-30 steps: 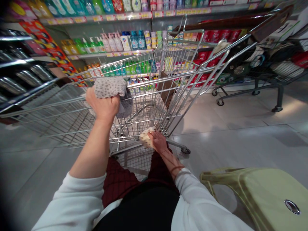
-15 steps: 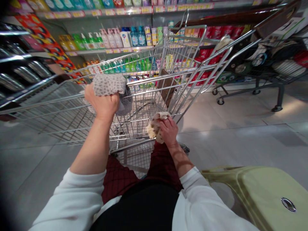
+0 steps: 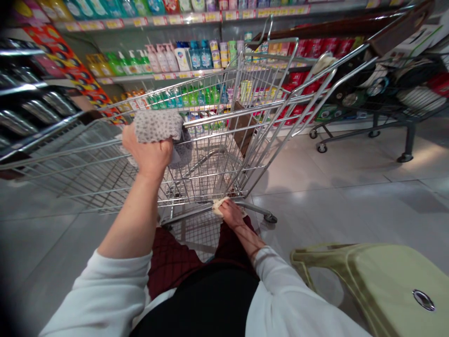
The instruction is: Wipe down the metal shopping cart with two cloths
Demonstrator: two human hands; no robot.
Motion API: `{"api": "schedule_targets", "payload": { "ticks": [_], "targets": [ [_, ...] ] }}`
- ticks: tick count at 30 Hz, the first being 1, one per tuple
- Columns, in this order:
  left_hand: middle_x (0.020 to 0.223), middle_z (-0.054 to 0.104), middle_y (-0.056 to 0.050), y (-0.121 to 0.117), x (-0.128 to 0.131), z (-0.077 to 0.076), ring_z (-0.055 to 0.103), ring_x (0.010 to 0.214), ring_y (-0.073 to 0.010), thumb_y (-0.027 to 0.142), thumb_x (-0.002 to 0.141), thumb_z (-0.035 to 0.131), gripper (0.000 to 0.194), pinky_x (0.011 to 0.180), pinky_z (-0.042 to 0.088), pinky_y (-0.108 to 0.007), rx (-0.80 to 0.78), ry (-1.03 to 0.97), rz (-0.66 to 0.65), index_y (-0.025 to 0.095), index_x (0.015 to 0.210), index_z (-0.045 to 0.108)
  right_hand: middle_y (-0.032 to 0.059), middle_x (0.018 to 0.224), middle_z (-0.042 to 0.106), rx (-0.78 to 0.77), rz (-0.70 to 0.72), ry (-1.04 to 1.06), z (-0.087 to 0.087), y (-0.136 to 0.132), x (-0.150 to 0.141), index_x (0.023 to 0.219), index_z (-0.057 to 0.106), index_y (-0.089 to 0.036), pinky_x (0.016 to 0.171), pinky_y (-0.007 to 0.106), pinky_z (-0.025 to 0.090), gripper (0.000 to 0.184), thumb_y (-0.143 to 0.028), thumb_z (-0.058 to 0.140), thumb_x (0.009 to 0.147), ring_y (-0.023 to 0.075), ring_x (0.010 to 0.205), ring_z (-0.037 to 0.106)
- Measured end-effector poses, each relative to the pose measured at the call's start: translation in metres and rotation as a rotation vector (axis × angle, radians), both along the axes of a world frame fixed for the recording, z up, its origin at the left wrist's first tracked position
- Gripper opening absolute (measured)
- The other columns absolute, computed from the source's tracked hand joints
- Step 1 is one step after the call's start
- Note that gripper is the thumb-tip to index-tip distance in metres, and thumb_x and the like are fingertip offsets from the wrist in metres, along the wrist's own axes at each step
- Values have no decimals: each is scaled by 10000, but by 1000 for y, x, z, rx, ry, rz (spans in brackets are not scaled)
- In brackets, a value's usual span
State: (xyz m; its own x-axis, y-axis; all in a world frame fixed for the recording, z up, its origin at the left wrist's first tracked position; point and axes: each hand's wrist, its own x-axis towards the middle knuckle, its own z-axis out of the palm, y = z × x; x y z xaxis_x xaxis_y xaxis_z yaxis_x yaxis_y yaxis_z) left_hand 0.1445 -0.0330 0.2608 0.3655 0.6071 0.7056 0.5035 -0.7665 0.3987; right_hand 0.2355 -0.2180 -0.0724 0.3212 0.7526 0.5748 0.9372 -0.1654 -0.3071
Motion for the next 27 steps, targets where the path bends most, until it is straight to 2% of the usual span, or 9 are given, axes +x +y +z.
{"api": "schedule_targets", "payload": {
  "ticks": [3, 6, 12, 14, 16, 18, 21, 24, 27],
  "targets": [
    [1002, 621, -151, 0, 0, 0, 551, 1175, -409, 390, 826, 639, 169, 1002, 402, -504, -7, 2, -13, 225, 859, 620, 5, 906, 777, 80, 8, 92, 4, -4, 6, 911, 791, -267, 906, 276, 567, 280, -59, 611, 861, 171, 1010, 684],
    [1001, 625, -149, 1, 0, 0, 560, 1145, -407, 391, 833, 646, 169, 1012, 399, -510, 8, 5, 3, 224, 846, 622, 27, 963, 789, 232, -125, 202, 19, -14, 22, 965, 779, -242, 937, 326, 581, 319, -70, 539, 845, 183, 981, 706],
    [987, 640, -140, 0, 0, -1, 567, 1102, -395, 417, 839, 665, 186, 999, 415, -505, 37, 4, 28, 235, 850, 630, 116, 1114, 752, 635, -475, 341, 71, -37, 59, 1161, 685, -147, 927, 363, 586, 322, -193, 455, 941, 210, 1036, 707],
    [967, 638, -131, 1, 0, -2, 564, 1101, -394, 417, 834, 669, 184, 994, 420, -504, 38, -16, 25, 239, 854, 627, 116, 1165, 732, 762, -522, 326, 89, -36, 63, 1216, 665, -154, 976, 382, 575, 327, -213, 469, 960, 214, 1098, 693],
    [955, 627, -128, 1, 0, -2, 562, 1111, -395, 405, 828, 669, 174, 993, 422, -503, 33, -24, 24, 241, 844, 615, 115, 1216, 715, 783, -499, 215, 97, -30, 61, 1221, 678, -184, 1040, 429, 557, 315, -219, 495, 967, 233, 1176, 672],
    [954, 617, -127, 1, 0, -2, 561, 1122, -396, 390, 824, 672, 163, 995, 423, -501, 26, -20, 24, 243, 831, 601, 130, 1274, 699, 677, -440, 51, 92, -19, 56, 1218, 702, -209, 1076, 470, 544, 309, -226, 502, 983, 258, 1227, 652],
    [956, 612, -124, 0, 0, -2, 560, 1121, -392, 380, 818, 671, 158, 997, 423, -502, 19, -23, 25, 244, 826, 592, 170, 1326, 684, 456, -399, -112, 61, -4, 47, 1250, 715, -211, 1067, 465, 551, 329, -247, 490, 1012, 279, 1227, 643],
    [959, 622, -125, 0, 0, -2, 562, 1107, -386, 387, 822, 660, 157, 1000, 420, -502, 24, -19, 26, 244, 822, 597, 192, 1314, 692, 271, -390, -116, 23, -1, 39, 1261, 718, -200, 1098, 497, 522, 336, -240, 500, 1009, 305, 1251, 624],
    [970, 636, -133, 0, 0, -1, 566, 1093, -382, 401, 834, 641, 163, 1004, 413, -500, 32, -6, 25, 242, 821, 610, 180, 1272, 715, 144, -323, -54, 0, -9, 33, 1223, 738, -211, 1083, 493, 524, 326, -179, 519, 984, 297, 1212, 634]
  ]
}}
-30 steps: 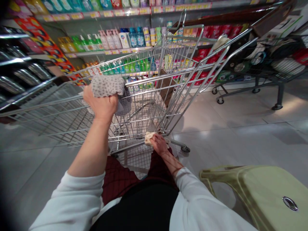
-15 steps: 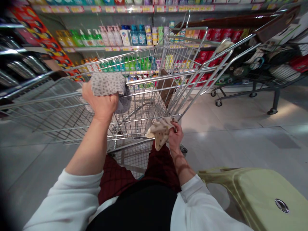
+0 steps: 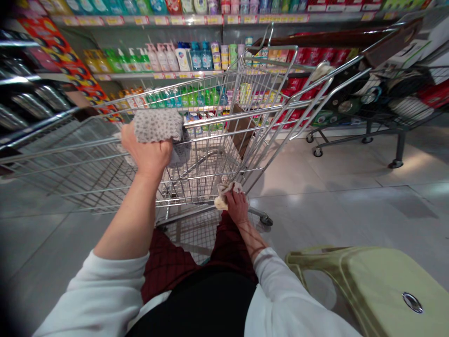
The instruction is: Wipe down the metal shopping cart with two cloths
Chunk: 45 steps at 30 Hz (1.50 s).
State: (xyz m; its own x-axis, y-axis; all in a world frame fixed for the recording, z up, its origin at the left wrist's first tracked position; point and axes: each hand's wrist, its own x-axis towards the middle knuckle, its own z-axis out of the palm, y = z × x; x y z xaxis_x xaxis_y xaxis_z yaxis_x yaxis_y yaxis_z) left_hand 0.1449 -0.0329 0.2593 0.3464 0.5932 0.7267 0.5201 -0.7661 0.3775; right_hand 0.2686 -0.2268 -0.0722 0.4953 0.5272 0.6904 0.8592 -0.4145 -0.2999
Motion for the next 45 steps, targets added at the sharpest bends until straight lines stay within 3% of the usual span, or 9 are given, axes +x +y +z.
{"api": "schedule_targets", "payload": {
  "ticks": [4, 10, 19, 23, 28, 34, 39, 42, 45],
  "targets": [
    [967, 646, -135, 1, 1, 0, 566, 1096, -381, 419, 838, 627, 181, 1009, 404, -497, -3, -16, -10, 243, 807, 602, 124, 1180, 749, -14, 47, 36, -3, -8, -3, 1020, 773, -235, 946, 365, 581, 266, -125, 549, 929, 249, 1113, 660],
    [989, 630, -176, -1, 2, 2, 572, 1107, -423, 406, 830, 578, 191, 997, 373, -541, -13, 12, -4, 221, 790, 556, 59, 948, 771, 133, 57, 74, 24, -5, 12, 939, 764, -228, 918, 348, 595, 310, -105, 494, 849, 214, 968, 700],
    [997, 590, -146, 0, 2, 0, 559, 1127, -408, 390, 809, 620, 207, 1025, 367, -529, -39, -20, 0, 223, 785, 500, 137, 1253, 698, 445, -211, -72, 84, -29, 55, 1168, 715, -207, 1099, 487, 497, 325, -205, 482, 942, 263, 1216, 605],
    [945, 580, -119, 4, 4, -2, 555, 1137, -390, 355, 792, 657, 218, 1036, 383, -520, -45, -59, -39, 229, 761, 482, 153, 1303, 676, 277, -185, -124, 59, -22, 49, 1228, 705, -200, 1094, 485, 490, 330, -258, 501, 976, 273, 1221, 593],
    [945, 593, -139, 4, 4, -2, 575, 1089, -412, 380, 793, 625, 232, 1000, 380, -541, -9, -34, -15, 235, 753, 448, 120, 1142, 712, 30, -81, 99, 16, -19, 20, 1039, 747, -226, 1070, 432, 457, 250, -164, 555, 892, 260, 1116, 600],
    [917, 591, -141, 4, 4, -2, 580, 1059, -406, 416, 805, 589, 248, 969, 375, -523, 20, -54, -13, 243, 743, 423, 57, 963, 723, 55, -34, 180, 11, -18, 14, 922, 728, -237, 980, 338, 485, 310, -80, 572, 705, 215, 984, 626],
    [906, 583, -117, 6, 5, -3, 562, 1098, -385, 387, 796, 657, 243, 994, 391, -509, -9, -73, -53, 240, 744, 471, 66, 1024, 707, 286, -163, 215, 40, -40, 36, 1059, 662, -194, 883, 329, 531, 347, -139, 500, 757, 202, 951, 638],
    [945, 586, -129, 5, 5, -3, 557, 1121, -400, 366, 807, 660, 208, 1019, 383, -537, -27, -52, -44, 230, 766, 507, 42, 1038, 687, 586, -307, 260, 77, -53, 49, 1145, 628, -190, 866, 335, 530, 296, -246, 538, 869, 180, 895, 621],
    [969, 589, -129, 6, 5, -4, 554, 1142, -408, 360, 810, 666, 187, 1034, 381, -552, -29, -75, -80, 225, 793, 537, 41, 1167, 682, 873, -254, 313, 115, -50, 55, 1212, 630, -200, 981, 349, 518, 348, -356, 638, 901, 174, 1028, 636]
  ]
}}
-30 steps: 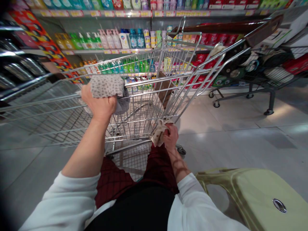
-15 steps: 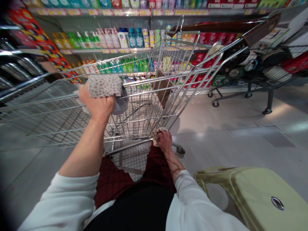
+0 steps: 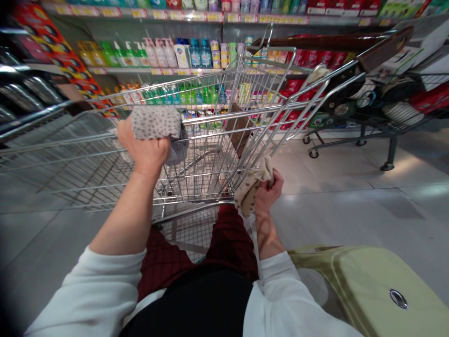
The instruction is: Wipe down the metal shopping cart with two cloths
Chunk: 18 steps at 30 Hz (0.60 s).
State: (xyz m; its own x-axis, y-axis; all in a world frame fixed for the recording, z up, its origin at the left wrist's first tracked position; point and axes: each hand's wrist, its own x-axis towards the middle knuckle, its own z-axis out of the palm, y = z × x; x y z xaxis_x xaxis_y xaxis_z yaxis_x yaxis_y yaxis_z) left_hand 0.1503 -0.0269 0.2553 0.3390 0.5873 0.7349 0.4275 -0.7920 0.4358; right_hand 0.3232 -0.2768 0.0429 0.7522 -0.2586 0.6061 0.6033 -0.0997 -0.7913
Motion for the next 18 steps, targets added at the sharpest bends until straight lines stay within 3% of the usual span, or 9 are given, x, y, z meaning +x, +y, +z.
{"api": "schedule_targets", "payload": {
  "ticks": [3, 7, 10, 12, 15, 18],
  "targets": [
    [946, 597, -114, 3, 0, -3, 561, 1134, -393, 374, 811, 684, 201, 1029, 396, -536, 39, -29, -15, 231, 796, 544, 29, 1171, 672, 65, 100, 41, 21, 11, 3, 1246, 625, -212, 1030, 381, 515, 376, -354, 634, 898, 173, 1058, 633],
    [933, 614, -113, 5, 0, -5, 577, 1073, -372, 397, 834, 666, 220, 992, 397, -523, 83, 9, 20, 235, 773, 530, 24, 1143, 638, 268, 16, 96, 30, 12, 17, 1185, 584, -250, 1089, 443, 513, 334, -357, 614, 870, 181, 1039, 628],
    [940, 627, -117, 2, 0, -2, 576, 1051, -363, 396, 846, 655, 232, 977, 387, -526, 92, 35, 41, 235, 764, 509, 81, 1353, 590, 381, 178, 68, 40, 7, 25, 1364, 456, -267, 1139, 446, 488, 530, -353, 599, 861, 185, 1153, 623],
    [962, 634, -129, 0, 1, -1, 570, 1053, -364, 387, 839, 664, 241, 976, 383, -529, 87, 45, 60, 232, 770, 493, 80, 1314, 614, 334, 309, 82, 45, 11, 22, 1335, 479, -243, 1121, 412, 499, 553, -331, 652, 818, 172, 1123, 632],
    [1020, 628, -149, -2, 2, -1, 546, 1080, -362, 386, 840, 676, 253, 995, 365, -525, 44, 46, 83, 227, 794, 485, 7, 1063, 656, 259, 354, 137, 40, 28, 13, 1129, 542, -226, 1020, 352, 548, 389, -354, 709, 803, 136, 943, 633],
    [1028, 610, -122, -1, 2, -2, 510, 1127, -341, 394, 846, 685, 256, 1033, 327, -505, -11, 9, 37, 233, 805, 489, 24, 1060, 661, 204, 248, 184, 20, 47, 13, 1088, 526, -229, 1010, 359, 543, 318, -455, 616, 884, 153, 996, 624]
  ]
}}
